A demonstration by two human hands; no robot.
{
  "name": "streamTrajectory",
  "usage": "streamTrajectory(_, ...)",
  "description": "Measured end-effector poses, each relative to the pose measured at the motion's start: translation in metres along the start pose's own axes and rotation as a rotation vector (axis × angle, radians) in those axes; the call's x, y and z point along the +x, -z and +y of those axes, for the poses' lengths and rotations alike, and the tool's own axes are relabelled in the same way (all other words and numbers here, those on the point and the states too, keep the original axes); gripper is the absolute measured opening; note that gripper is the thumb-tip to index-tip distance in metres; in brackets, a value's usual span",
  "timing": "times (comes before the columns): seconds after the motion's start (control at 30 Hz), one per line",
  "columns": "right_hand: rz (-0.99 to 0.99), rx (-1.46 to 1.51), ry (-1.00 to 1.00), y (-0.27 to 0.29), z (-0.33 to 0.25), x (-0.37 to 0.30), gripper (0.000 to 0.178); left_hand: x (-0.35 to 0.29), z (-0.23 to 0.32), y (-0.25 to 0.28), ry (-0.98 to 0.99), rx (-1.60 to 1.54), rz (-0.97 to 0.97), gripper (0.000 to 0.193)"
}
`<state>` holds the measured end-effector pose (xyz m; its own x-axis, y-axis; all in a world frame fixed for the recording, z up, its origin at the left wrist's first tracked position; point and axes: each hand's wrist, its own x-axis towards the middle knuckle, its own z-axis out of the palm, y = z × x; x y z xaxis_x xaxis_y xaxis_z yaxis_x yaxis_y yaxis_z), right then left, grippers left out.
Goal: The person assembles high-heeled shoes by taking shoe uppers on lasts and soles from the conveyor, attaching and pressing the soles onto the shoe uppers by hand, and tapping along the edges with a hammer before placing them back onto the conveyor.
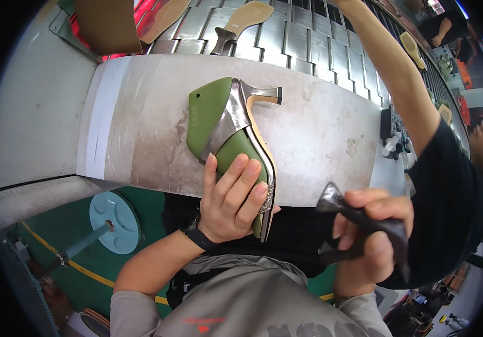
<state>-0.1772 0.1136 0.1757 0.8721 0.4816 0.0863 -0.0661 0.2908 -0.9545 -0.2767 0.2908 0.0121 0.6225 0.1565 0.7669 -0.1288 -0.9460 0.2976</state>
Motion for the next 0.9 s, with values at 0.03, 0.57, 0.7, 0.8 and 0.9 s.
streamTrajectory(0.03,-0.158,-0.246,0.022,0.008,0.013,0.002,0.029,0.002,0.004,0.0,0.034,-0.025,0.023,0.059)
streamTrajectory(0.57,-0.183,-0.039,-0.182,0.027,0.056,0.014,0.04,0.032,-0.055,0.099,0.929,-1.264,0.569,0.073)
streamTrajectory(0.7,-0.432,0.75,-0.619,0.03,0.091,0.028,0.068,0.027,-0.069,0.122,0.776,-1.689,0.18,0.075)
streamTrajectory(0.8,-0.319,0.717,-0.573,0.009,0.086,0.011,0.063,0.048,-0.064,0.117,0.514,-1.723,-0.257,0.072)
streamTrajectory(0.9,-0.199,0.678,-0.373,0.012,0.064,0.016,0.049,0.064,-0.046,0.105,0.997,-1.396,0.017,0.07)
